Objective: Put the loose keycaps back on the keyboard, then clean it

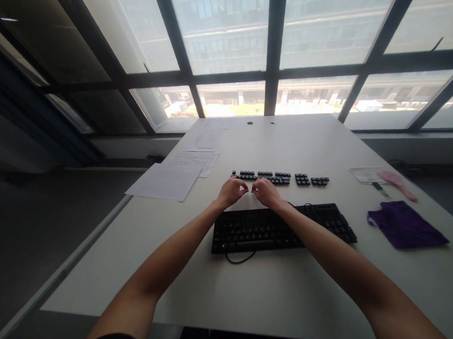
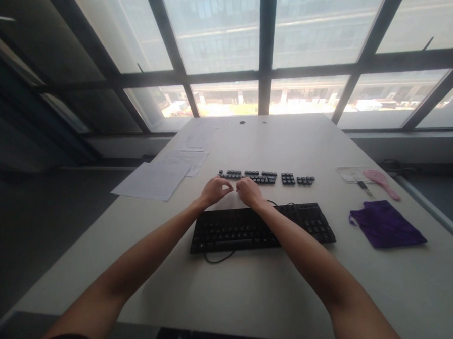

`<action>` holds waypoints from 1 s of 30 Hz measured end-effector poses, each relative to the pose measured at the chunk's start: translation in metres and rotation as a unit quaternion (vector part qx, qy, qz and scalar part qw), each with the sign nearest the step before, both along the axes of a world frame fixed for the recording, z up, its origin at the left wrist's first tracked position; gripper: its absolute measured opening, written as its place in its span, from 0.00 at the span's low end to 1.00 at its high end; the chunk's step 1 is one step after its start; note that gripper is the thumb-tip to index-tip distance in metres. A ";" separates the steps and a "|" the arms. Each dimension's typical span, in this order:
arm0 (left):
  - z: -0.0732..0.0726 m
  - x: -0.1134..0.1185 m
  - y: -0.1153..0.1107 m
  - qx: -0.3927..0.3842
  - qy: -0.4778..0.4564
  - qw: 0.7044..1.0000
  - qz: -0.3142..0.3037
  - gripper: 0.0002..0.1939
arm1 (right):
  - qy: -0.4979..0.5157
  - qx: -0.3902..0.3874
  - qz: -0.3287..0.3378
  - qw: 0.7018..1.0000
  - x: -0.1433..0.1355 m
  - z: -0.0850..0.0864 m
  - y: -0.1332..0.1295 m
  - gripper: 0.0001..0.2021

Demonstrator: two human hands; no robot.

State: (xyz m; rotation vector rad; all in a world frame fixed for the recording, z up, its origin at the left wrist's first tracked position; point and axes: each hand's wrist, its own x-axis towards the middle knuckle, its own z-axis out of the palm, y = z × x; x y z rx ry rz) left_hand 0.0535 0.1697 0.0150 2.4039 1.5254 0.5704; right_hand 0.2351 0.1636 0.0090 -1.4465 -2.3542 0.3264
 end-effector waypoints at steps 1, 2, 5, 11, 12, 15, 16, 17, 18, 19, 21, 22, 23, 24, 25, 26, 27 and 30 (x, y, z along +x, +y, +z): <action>0.004 -0.004 -0.010 -0.006 -0.013 1.000 0.007 0.06 | 0.017 0.000 0.000 1.000 0.002 0.000 -0.007 0.08; 0.007 -0.008 -0.022 -0.015 -0.031 0.999 0.009 0.06 | 0.043 -0.001 0.004 0.999 0.005 0.000 -0.017 0.07; 0.017 -0.020 -0.063 -0.050 -0.072 0.996 0.005 0.06 | 0.162 -0.017 0.041 0.986 0.013 0.000 -0.051 0.04; 0.021 -0.026 -0.118 -0.101 -0.116 0.988 -0.010 0.04 | 0.244 -0.063 0.108 0.962 0.017 0.001 -0.102 0.04; 0.020 -0.025 -0.121 -0.104 -0.114 0.988 -0.012 0.04 | 0.243 -0.066 0.111 0.961 0.016 0.001 -0.105 0.05; 0.016 -0.022 -0.125 -0.098 -0.111 0.989 -0.018 0.05 | 0.239 -0.065 0.118 0.962 0.013 -0.002 -0.106 0.06; 0.015 -0.022 -0.125 -0.092 -0.109 0.990 -0.020 0.05 | 0.237 -0.063 0.119 0.962 0.013 -0.004 -0.105 0.06; 0.014 -0.022 -0.125 -0.087 -0.106 0.990 -0.022 0.05 | 0.235 -0.061 0.121 0.963 0.012 -0.005 -0.104 0.06; 0.012 -0.022 -0.125 -0.084 -0.100 0.991 -0.024 0.05 | 0.231 -0.059 0.122 0.963 0.011 -0.007 -0.104 0.06; 0.011 -0.022 -0.125 -0.083 -0.094 0.992 -0.025 0.05 | 0.227 -0.056 0.124 0.964 0.011 -0.009 -0.103 0.06; 0.008 -0.022 -0.126 -0.078 -0.082 0.993 -0.029 0.06 | 0.219 -0.049 0.130 0.966 0.010 -0.012 -0.104 0.06; 0.007 -0.021 -0.127 -0.073 -0.075 0.994 -0.031 0.06 | 0.214 -0.043 0.136 0.967 0.010 -0.013 -0.104 0.06; 0.006 -0.021 -0.127 -0.067 -0.068 0.995 -0.034 0.07 | 0.207 -0.036 0.142 0.967 0.010 -0.013 -0.104 0.06; 0.006 -0.021 -0.128 -0.061 -0.060 0.996 -0.037 0.07 | 0.200 -0.030 0.149 0.968 0.010 -0.013 -0.105 0.07; 0.006 -0.020 -0.129 -0.056 -0.051 0.996 -0.041 0.08 | 0.193 -0.025 0.155 0.969 0.010 -0.012 -0.105 0.07; 0.007 -0.019 -0.130 -0.052 -0.044 0.997 -0.045 0.09 | 0.187 -0.024 0.159 0.969 0.009 -0.011 -0.105 0.07; 0.007 -0.018 -0.130 -0.050 -0.039 0.997 -0.048 0.09 | 0.184 -0.028 0.159 0.970 0.009 -0.009 -0.104 0.07; 0.012 -0.016 -0.126 -0.060 -0.047 0.997 -0.034 0.08 | 0.175 -0.060 0.123 0.975 0.006 -0.001 -0.101 0.05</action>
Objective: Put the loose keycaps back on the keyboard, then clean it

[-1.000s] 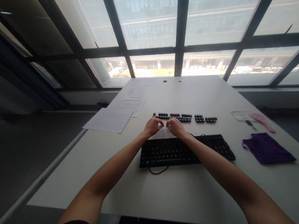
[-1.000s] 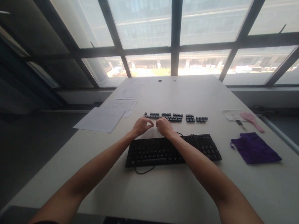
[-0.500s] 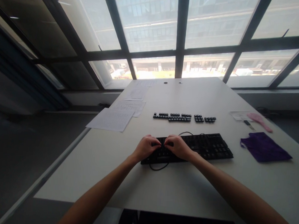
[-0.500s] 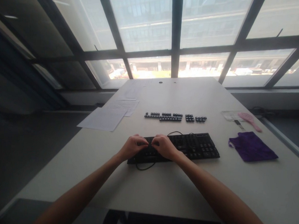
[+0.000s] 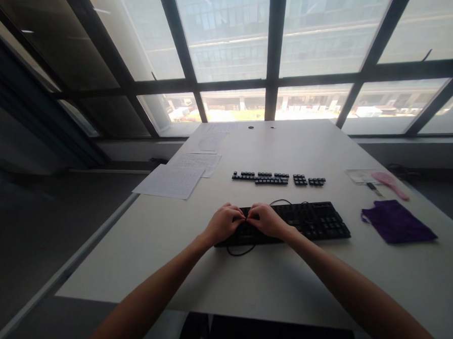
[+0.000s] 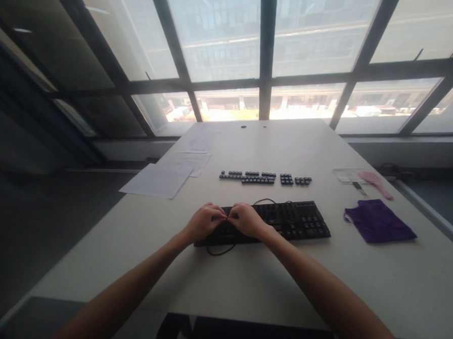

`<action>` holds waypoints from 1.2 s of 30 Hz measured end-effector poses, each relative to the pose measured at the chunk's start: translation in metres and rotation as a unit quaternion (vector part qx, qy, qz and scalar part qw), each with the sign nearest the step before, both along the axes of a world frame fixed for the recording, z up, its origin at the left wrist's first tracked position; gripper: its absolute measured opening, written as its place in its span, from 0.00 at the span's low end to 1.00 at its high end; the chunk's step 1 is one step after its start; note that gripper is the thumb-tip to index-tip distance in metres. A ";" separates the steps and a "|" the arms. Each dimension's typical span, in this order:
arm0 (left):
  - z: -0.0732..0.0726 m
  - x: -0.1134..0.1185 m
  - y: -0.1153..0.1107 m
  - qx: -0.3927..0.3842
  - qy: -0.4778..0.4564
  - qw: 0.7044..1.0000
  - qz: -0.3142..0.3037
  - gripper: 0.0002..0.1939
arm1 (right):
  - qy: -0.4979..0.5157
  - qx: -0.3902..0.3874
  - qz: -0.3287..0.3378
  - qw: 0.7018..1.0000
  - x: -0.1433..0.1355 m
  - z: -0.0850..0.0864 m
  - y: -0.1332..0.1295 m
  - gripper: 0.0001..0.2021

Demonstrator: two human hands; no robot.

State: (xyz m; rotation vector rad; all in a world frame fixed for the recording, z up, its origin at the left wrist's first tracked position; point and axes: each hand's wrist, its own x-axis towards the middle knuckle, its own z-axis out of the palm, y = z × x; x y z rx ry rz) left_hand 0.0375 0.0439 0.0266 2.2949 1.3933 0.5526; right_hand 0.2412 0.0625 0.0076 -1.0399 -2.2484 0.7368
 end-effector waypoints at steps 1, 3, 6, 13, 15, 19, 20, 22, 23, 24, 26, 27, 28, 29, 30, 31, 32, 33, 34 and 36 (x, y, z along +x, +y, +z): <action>0.001 0.001 0.003 -0.014 -0.005 1.000 0.009 0.08 | -0.008 -0.018 -0.016 1.000 -0.001 0.002 0.002 0.05; 0.004 0.001 0.009 -0.055 -0.015 0.998 0.024 0.07 | -0.026 -0.057 -0.044 0.997 -0.004 0.006 0.005 0.04; 0.007 0.000 0.019 -0.125 -0.015 0.992 0.026 0.10 | -0.046 -0.107 -0.067 0.991 -0.008 0.007 0.009 0.03; 0.011 0.001 0.044 -0.217 0.016 0.976 0.029 0.13 | -0.096 -0.100 -0.096 0.986 -0.009 0.007 0.018 0.06; 0.011 0.001 0.050 -0.222 0.044 0.974 0.026 0.15 | -0.120 -0.102 -0.101 0.982 -0.009 0.008 0.020 0.09; 0.009 0.003 0.057 -0.223 0.097 0.970 0.028 0.17 | -0.163 -0.093 -0.104 0.977 -0.011 0.009 0.021 0.10; 0.009 0.004 0.058 -0.223 0.107 0.968 0.029 0.17 | -0.173 -0.086 -0.105 0.975 -0.011 0.010 0.020 0.10; 0.009 0.004 0.059 -0.225 0.121 0.966 0.028 0.18 | -0.191 -0.076 -0.108 0.973 -0.013 0.011 0.019 0.09; 0.009 0.004 0.059 -0.226 0.125 0.966 0.026 0.18 | -0.195 -0.075 -0.108 0.972 -0.013 0.012 0.018 0.08; 0.009 0.004 0.059 -0.225 0.127 0.966 0.022 0.18 | -0.195 -0.075 -0.107 0.972 -0.014 0.012 0.017 0.08; 0.010 0.003 0.059 -0.223 0.128 0.966 0.015 0.17 | -0.188 -0.078 -0.105 0.973 -0.015 0.012 0.016 0.07; 0.011 0.002 0.060 -0.221 0.126 0.967 0.012 0.17 | -0.177 -0.081 -0.101 0.976 -0.014 0.011 0.016 0.07; 0.011 0.002 0.060 -0.221 0.119 0.968 0.006 0.16 | -0.161 -0.085 -0.097 0.979 -0.014 0.011 0.016 0.06; 0.012 0.002 0.062 -0.221 0.104 0.970 0.000 0.16 | -0.141 -0.091 -0.097 0.981 -0.012 0.010 0.018 0.05; 0.011 0.003 0.064 -0.217 0.081 0.973 -0.003 0.15 | -0.118 -0.095 -0.104 0.983 -0.009 0.009 0.021 0.04; 0.010 0.004 0.067 -0.205 0.055 0.977 0.000 0.14 | -0.098 -0.096 -0.121 0.983 -0.006 0.008 0.026 0.04; 0.008 0.007 0.071 -0.178 0.032 0.984 0.009 0.13 | -0.083 -0.090 -0.149 0.981 -0.002 0.007 0.032 0.05; 0.006 0.010 0.076 -0.139 0.018 0.990 0.026 0.12 | -0.078 -0.077 -0.182 0.977 0.003 0.006 0.039 0.07; 0.003 0.014 0.082 -0.096 0.014 0.994 0.046 0.11 | -0.081 -0.061 -0.215 0.971 0.008 0.006 0.048 0.08; -0.003 0.025 0.095 -0.020 0.024 0.996 0.079 0.10 | -0.105 -0.029 -0.258 0.960 0.018 0.005 0.067 0.12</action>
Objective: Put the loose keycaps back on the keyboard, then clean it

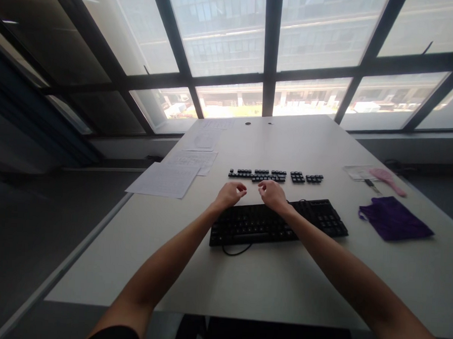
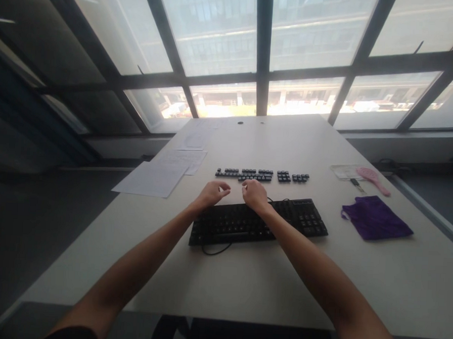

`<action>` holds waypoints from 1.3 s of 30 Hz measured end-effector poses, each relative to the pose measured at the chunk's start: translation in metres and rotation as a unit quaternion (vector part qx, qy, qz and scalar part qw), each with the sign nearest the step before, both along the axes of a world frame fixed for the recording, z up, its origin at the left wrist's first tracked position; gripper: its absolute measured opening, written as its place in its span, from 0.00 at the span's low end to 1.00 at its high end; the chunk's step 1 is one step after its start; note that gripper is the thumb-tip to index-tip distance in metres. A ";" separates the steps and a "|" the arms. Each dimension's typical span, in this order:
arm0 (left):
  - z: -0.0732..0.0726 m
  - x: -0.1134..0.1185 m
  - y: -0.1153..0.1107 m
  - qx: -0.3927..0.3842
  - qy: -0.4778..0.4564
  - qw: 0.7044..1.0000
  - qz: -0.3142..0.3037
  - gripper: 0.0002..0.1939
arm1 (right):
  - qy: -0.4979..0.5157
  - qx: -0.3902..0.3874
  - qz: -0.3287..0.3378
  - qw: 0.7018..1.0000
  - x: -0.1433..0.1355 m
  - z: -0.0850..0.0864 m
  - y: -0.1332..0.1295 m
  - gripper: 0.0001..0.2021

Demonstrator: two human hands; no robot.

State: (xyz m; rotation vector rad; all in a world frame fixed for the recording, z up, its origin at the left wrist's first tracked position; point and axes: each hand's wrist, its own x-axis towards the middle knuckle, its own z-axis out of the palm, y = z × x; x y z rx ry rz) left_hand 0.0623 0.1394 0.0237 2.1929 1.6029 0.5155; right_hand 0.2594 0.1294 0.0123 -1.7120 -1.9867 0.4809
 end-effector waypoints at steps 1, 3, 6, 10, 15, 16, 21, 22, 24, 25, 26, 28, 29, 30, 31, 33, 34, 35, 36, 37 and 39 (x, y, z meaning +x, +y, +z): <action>-0.003 0.006 0.007 0.024 0.009 1.000 0.008 0.11 | -0.021 0.009 -0.008 1.000 0.004 0.000 0.009 0.13; -0.007 0.016 0.021 0.050 0.017 0.999 0.014 0.13 | -0.063 0.022 0.000 0.998 0.008 -0.001 0.026 0.16; -0.011 0.029 0.038 0.094 0.053 0.994 0.001 0.14 | -0.113 0.034 0.036 0.992 0.007 -0.004 0.042 0.16; -0.018 0.036 0.053 0.125 0.104 0.986 -0.022 0.11 | -0.156 0.055 0.075 0.983 0.002 -0.009 0.050 0.16; -0.024 0.038 0.058 0.125 0.101 0.986 -0.038 0.09 | -0.169 0.076 0.097 0.978 0.003 -0.016 0.051 0.16; -0.024 0.038 0.058 0.125 0.098 0.986 -0.040 0.09 | -0.169 0.080 0.101 0.977 0.004 -0.017 0.051 0.16; -0.022 0.039 0.056 0.120 0.086 0.988 -0.039 0.08 | -0.148 0.100 0.104 0.978 0.006 -0.019 0.053 0.14; -0.021 0.039 0.056 0.119 0.084 0.989 -0.036 0.08 | -0.145 0.104 0.101 0.979 0.006 -0.018 0.054 0.14; -0.019 0.038 0.054 0.119 0.081 0.989 -0.030 0.07 | -0.146 0.108 0.095 0.979 0.007 -0.018 0.056 0.12; -0.018 0.037 0.052 0.119 0.080 0.989 -0.027 0.06 | -0.150 0.109 0.095 0.978 0.007 -0.017 0.056 0.12; -0.017 0.036 0.050 0.120 0.079 0.989 -0.022 0.06 | -0.155 0.110 0.096 0.977 0.007 -0.017 0.057 0.11; -0.013 0.032 0.045 0.122 0.076 0.990 -0.013 0.05 | -0.170 0.112 0.100 0.974 0.007 -0.015 0.059 0.11; -0.010 0.030 0.042 0.124 0.075 0.989 -0.010 0.05 | -0.181 0.114 0.103 0.971 0.006 -0.014 0.060 0.11; -0.008 0.028 0.039 0.126 0.073 0.989 -0.007 0.04 | -0.195 0.115 0.108 0.968 0.005 -0.013 0.060 0.11; -0.005 0.026 0.034 0.128 0.070 0.989 -0.003 0.04 | -0.208 0.117 0.114 0.964 0.004 -0.012 0.061 0.10; 0.000 0.023 0.024 0.131 0.057 0.990 0.000 0.04 | -0.228 0.122 0.126 0.958 0.002 -0.009 0.061 0.10; 0.002 0.021 0.018 0.129 0.047 0.990 -0.002 0.04 | -0.233 0.124 0.132 0.956 0.001 -0.007 0.061 0.11; 0.004 0.019 0.011 0.126 0.033 0.991 -0.007 0.03 | -0.235 0.125 0.138 0.954 -0.001 -0.005 0.060 0.11; 0.006 0.017 0.003 0.121 0.018 0.992 -0.016 0.03 | -0.236 0.126 0.142 0.953 -0.002 -0.004 0.060 0.12; 0.008 0.015 -0.005 0.114 0.003 0.993 -0.028 0.03 | -0.238 0.126 0.146 0.952 -0.003 -0.002 0.059 0.12; 0.012 0.010 -0.024 0.097 -0.028 0.994 -0.051 0.03 | -0.242 0.126 0.150 0.950 -0.004 0.001 0.055 0.11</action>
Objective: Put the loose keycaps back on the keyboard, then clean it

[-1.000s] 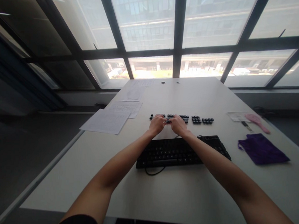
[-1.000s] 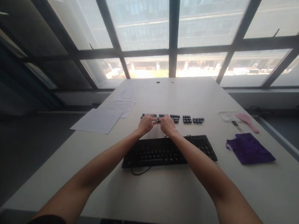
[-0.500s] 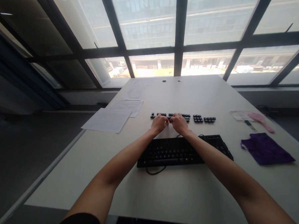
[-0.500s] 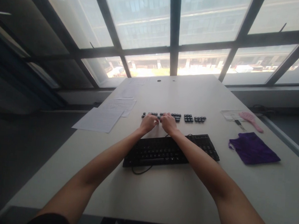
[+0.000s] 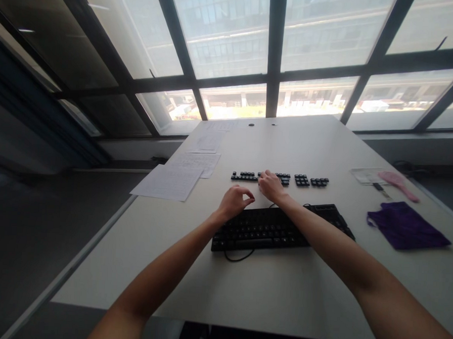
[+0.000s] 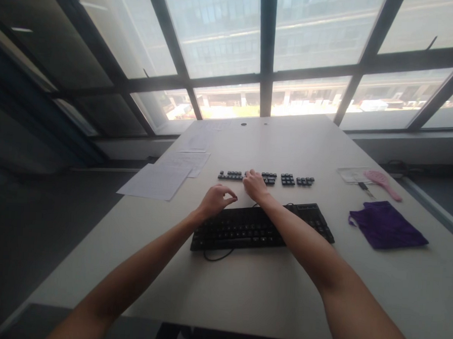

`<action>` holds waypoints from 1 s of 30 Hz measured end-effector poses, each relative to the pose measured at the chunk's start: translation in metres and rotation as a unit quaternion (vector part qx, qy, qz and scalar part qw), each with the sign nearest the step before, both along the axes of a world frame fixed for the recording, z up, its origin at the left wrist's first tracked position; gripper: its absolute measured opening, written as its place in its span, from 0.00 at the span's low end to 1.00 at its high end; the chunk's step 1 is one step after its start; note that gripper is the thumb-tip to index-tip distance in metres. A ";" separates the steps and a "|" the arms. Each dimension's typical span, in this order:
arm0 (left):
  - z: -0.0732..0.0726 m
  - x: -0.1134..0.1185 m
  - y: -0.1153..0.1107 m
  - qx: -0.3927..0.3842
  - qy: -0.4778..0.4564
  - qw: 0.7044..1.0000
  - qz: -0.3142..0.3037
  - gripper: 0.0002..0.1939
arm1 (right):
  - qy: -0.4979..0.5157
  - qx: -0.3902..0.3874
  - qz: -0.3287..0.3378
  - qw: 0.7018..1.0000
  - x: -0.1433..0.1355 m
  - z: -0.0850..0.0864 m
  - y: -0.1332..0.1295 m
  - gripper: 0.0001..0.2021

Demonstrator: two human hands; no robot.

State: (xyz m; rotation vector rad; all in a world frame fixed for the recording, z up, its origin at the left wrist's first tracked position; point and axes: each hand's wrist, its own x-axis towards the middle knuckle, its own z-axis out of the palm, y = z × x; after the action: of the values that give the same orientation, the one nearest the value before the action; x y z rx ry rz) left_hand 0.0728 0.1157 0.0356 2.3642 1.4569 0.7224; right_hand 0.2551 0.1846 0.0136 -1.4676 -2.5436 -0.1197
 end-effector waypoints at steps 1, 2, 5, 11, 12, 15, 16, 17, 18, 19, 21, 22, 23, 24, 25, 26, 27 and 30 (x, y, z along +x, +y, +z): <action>0.002 -0.002 -0.009 -0.011 -0.012 1.000 -0.010 0.03 | 0.001 0.000 -0.002 1.000 0.000 0.002 -0.003 0.11; 0.003 -0.005 -0.018 -0.022 -0.023 0.999 -0.016 0.03 | 0.009 -0.001 -0.004 1.000 0.000 0.003 -0.007 0.11; 0.004 -0.010 -0.041 -0.063 -0.050 0.996 -0.026 0.04 | 0.075 -0.038 0.003 0.996 0.002 0.006 -0.029 0.10; -0.006 -0.010 -0.058 -0.101 -0.046 0.993 -0.036 0.05 | 0.183 -0.162 0.059 0.968 0.020 0.011 -0.089 0.06; -0.008 -0.010 -0.058 -0.102 -0.047 0.993 -0.039 0.05 | 0.193 -0.171 0.068 0.964 0.023 0.012 -0.096 0.06; -0.012 -0.009 -0.059 -0.093 -0.049 0.994 -0.043 0.05 | 0.210 -0.173 0.098 0.957 0.030 0.014 -0.109 0.05; -0.012 -0.008 -0.060 -0.088 -0.047 0.994 -0.042 0.05 | 0.207 -0.172 0.108 0.957 0.031 0.014 -0.110 0.05; -0.013 -0.008 -0.061 -0.083 -0.042 0.995 -0.041 0.05 | 0.201 -0.171 0.117 0.957 0.031 0.014 -0.111 0.05; -0.013 -0.008 -0.062 -0.078 -0.037 0.995 -0.039 0.05 | 0.192 -0.172 0.125 0.958 0.031 0.014 -0.112 0.05; -0.013 -0.007 -0.063 -0.071 -0.033 0.996 -0.039 0.04 | 0.183 -0.172 0.132 0.959 0.030 0.014 -0.112 0.04; -0.014 -0.007 -0.066 -0.054 -0.028 0.997 -0.040 0.05 | 0.162 -0.169 0.138 0.962 0.028 0.014 -0.111 0.04; -0.015 -0.006 -0.067 -0.046 -0.028 0.998 -0.040 0.05 | 0.152 -0.167 0.137 0.964 0.027 0.014 -0.111 0.04; -0.016 -0.006 -0.068 -0.040 -0.029 0.998 -0.040 0.05 | 0.143 -0.164 0.136 0.966 0.027 0.014 -0.111 0.05; -0.017 -0.006 -0.069 -0.036 -0.031 0.998 -0.040 0.05 | 0.133 -0.163 0.136 0.968 0.026 0.015 -0.111 0.05; -0.018 -0.006 -0.069 -0.034 -0.034 0.998 -0.039 0.06 | 0.126 -0.164 0.138 0.969 0.026 0.015 -0.111 0.05; -0.019 -0.006 -0.069 -0.036 -0.038 0.998 -0.038 0.06 | 0.121 -0.165 0.140 0.969 0.026 0.015 -0.110 0.05; -0.019 -0.005 -0.069 -0.039 -0.045 0.998 -0.035 0.05 | 0.119 -0.167 0.143 0.968 0.026 0.016 -0.110 0.06; -0.019 -0.005 -0.068 -0.046 -0.064 0.996 -0.030 0.05 | 0.117 -0.172 0.144 0.967 0.026 0.017 -0.110 0.06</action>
State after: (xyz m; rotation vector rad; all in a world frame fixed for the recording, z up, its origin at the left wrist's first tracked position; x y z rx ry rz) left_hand 0.0677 0.0473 0.0167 2.2385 1.3327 0.7597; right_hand 0.2811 0.0750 0.0309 -1.1087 -2.6303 0.5313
